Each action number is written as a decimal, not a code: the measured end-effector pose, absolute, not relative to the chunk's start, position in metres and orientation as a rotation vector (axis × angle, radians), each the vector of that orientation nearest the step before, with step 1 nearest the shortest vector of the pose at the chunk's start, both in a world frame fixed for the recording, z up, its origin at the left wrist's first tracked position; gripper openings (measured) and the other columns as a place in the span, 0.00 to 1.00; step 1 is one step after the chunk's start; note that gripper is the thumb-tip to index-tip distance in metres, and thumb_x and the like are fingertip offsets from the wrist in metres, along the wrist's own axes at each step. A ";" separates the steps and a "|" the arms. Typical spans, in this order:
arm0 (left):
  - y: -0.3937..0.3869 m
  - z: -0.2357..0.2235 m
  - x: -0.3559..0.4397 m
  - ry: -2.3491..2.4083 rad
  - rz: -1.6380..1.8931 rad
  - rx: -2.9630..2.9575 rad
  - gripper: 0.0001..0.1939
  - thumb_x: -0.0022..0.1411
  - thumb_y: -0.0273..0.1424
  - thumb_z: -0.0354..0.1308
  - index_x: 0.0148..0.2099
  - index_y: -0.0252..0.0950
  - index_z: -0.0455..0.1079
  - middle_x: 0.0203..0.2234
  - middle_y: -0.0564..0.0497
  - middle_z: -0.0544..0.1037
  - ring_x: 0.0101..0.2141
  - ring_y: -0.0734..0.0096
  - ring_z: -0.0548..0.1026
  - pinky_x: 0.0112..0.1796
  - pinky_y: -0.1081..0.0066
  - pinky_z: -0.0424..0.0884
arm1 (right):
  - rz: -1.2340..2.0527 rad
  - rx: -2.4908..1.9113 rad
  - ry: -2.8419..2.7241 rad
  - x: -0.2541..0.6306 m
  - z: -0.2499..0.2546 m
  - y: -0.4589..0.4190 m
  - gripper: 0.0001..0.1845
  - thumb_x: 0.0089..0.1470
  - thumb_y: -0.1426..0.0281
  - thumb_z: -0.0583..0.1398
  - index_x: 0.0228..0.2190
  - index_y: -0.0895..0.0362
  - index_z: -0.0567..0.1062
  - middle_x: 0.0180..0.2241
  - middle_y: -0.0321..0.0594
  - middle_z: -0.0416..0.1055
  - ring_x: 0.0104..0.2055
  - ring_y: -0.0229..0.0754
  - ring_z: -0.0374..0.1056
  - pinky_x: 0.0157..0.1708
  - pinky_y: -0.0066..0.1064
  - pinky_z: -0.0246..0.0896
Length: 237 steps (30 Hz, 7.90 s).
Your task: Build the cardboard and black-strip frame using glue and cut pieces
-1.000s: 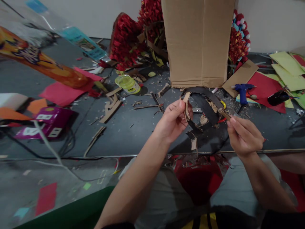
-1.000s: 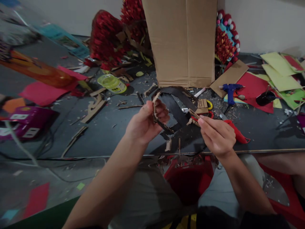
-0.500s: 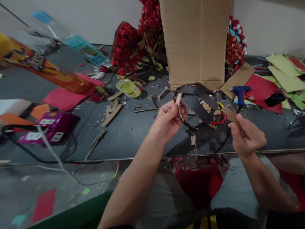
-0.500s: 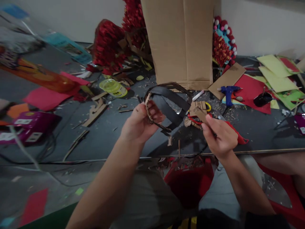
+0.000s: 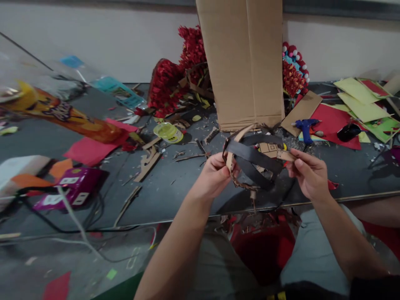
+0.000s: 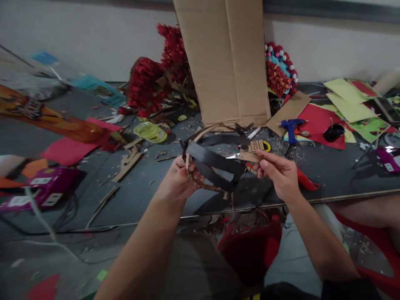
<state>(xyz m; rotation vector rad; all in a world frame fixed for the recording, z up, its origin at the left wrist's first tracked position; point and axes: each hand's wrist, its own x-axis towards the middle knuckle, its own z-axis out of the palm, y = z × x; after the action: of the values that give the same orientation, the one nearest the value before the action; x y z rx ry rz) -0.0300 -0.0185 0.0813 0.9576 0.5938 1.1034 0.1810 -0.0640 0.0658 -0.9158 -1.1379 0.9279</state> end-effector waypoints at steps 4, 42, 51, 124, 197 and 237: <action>-0.018 0.078 -0.030 0.578 1.102 0.990 0.26 0.33 0.46 0.73 0.15 0.33 0.63 0.09 0.59 0.60 0.11 0.86 0.56 0.16 0.80 0.57 | 1.090 -0.932 -1.042 0.180 0.070 -0.066 0.13 0.48 0.60 0.65 0.36 0.51 0.81 0.22 0.35 0.77 0.18 0.31 0.67 0.16 0.22 0.64; -0.011 0.059 -0.037 0.638 1.228 0.725 0.25 0.30 0.41 0.75 0.18 0.35 0.62 0.10 0.61 0.63 0.14 0.82 0.64 0.20 0.78 0.66 | 0.784 -0.856 -1.224 0.180 0.066 -0.073 0.13 0.51 0.70 0.64 0.40 0.45 0.79 0.31 0.35 0.79 0.26 0.35 0.73 0.20 0.26 0.69; -0.013 0.063 -0.031 0.683 1.230 0.790 0.26 0.25 0.43 0.75 0.16 0.33 0.64 0.10 0.60 0.65 0.13 0.84 0.64 0.19 0.80 0.65 | 0.813 -0.891 -1.172 0.178 0.065 -0.076 0.12 0.51 0.66 0.64 0.39 0.46 0.79 0.30 0.36 0.78 0.25 0.36 0.73 0.20 0.26 0.69; -0.017 0.068 -0.023 0.656 1.165 0.850 0.30 0.25 0.46 0.74 0.15 0.33 0.59 0.09 0.61 0.62 0.14 0.83 0.64 0.20 0.79 0.64 | 0.617 -0.889 -1.267 0.180 0.063 -0.078 0.14 0.56 0.71 0.59 0.43 0.45 0.78 0.31 0.35 0.77 0.24 0.33 0.69 0.23 0.27 0.66; -0.018 0.068 -0.020 0.693 1.206 0.877 0.27 0.25 0.45 0.74 0.15 0.34 0.61 0.09 0.60 0.65 0.13 0.83 0.64 0.19 0.80 0.65 | 0.713 -0.991 -1.131 0.168 0.076 -0.080 0.12 0.55 0.65 0.60 0.43 0.49 0.76 0.37 0.38 0.78 0.20 0.31 0.69 0.16 0.23 0.65; -0.016 0.066 -0.021 0.628 1.259 0.903 0.25 0.28 0.45 0.74 0.17 0.34 0.65 0.09 0.60 0.64 0.13 0.84 0.64 0.20 0.80 0.66 | 0.895 -0.968 -1.087 0.170 0.074 -0.080 0.13 0.54 0.68 0.62 0.42 0.49 0.77 0.28 0.34 0.78 0.21 0.31 0.69 0.19 0.24 0.68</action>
<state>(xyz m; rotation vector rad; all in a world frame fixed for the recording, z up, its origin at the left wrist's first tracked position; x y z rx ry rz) -0.0209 -0.0157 0.0665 0.9030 0.6278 1.2594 0.1698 -0.0799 0.0741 -0.9682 -1.0874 0.8953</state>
